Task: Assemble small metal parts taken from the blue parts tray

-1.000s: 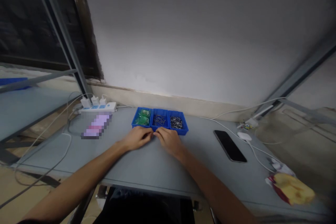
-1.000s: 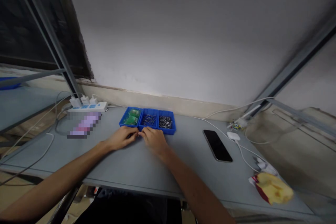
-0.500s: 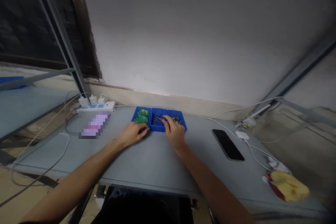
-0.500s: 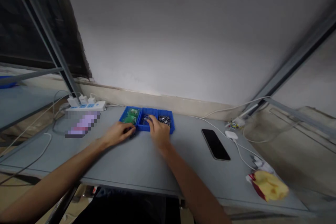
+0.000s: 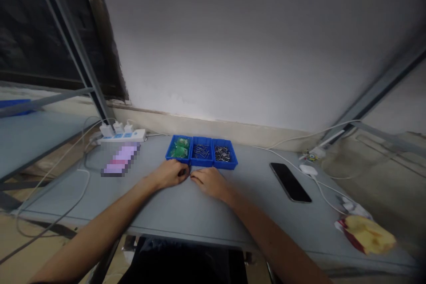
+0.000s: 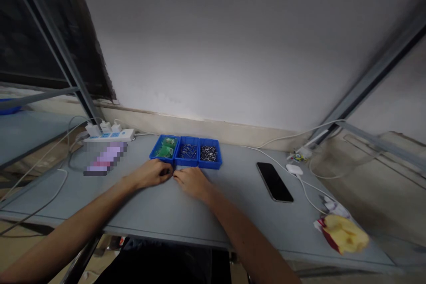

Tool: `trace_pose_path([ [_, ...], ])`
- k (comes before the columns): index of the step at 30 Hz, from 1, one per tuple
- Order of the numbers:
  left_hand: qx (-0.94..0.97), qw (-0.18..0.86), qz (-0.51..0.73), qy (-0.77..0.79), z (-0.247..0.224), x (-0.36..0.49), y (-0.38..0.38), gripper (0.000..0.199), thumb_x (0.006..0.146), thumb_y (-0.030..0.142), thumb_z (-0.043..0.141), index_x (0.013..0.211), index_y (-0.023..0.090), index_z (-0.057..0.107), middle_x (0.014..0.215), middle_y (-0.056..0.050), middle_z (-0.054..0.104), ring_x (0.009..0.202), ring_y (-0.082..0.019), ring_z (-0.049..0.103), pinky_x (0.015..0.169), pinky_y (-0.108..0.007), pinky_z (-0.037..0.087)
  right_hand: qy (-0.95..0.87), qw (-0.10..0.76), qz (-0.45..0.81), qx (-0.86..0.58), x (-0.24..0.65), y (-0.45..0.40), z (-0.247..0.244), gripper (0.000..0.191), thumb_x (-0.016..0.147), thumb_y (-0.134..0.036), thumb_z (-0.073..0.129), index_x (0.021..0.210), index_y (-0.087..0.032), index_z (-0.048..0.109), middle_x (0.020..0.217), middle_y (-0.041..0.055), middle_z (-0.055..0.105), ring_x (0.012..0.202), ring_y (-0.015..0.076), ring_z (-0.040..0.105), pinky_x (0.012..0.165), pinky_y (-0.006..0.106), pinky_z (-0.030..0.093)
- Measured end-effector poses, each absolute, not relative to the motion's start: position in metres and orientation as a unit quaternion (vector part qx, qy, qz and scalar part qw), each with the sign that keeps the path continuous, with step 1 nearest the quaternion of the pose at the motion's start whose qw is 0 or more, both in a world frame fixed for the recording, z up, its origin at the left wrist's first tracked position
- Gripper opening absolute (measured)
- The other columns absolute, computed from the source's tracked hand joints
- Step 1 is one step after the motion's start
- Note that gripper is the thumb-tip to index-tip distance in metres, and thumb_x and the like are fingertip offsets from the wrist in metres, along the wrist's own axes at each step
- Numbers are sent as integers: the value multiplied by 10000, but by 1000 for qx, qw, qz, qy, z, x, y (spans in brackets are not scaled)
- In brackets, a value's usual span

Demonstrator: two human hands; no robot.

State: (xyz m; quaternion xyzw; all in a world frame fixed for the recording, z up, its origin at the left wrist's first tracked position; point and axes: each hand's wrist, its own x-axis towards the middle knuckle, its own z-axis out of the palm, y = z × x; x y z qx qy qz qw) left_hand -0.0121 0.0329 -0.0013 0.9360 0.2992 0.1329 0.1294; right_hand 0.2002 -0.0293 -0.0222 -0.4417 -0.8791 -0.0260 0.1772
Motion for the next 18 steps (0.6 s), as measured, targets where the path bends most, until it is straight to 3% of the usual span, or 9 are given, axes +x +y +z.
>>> trace_pose_path([
  [4, 939, 125, 132, 292, -1, -8, 30, 133, 898, 232, 568, 874, 221, 699, 722, -28, 669, 647, -171, 599, 610, -261, 349, -859, 178, -23, -480, 201, -29, -25, 95, 972, -293, 609, 977, -231, 682, 939, 28, 757, 862, 184, 688, 696, 276, 414],
  [12, 930, 155, 154, 294, 3, -5, 24, 129, 928, 278, 562, 970, 215, 668, 714, 14, 649, 633, -138, 581, 614, -230, 358, -841, 203, 22, -501, 203, -26, -24, 176, 1018, -325, 539, 999, -219, 679, 962, 34, 744, 917, 177, 675, 762, 266, 419],
  [18, 918, 166, 189, 307, 7, -4, 21, 196, 976, 357, 527, 1009, 217, 660, 676, 32, 620, 614, -130, 559, 613, -233, 352, -832, 268, 39, -485, 204, -24, -23, 193, 1025, -288, 515, 1017, -221, 696, 985, 33, 754, 919, 169, 686, 804, 261, 454],
])
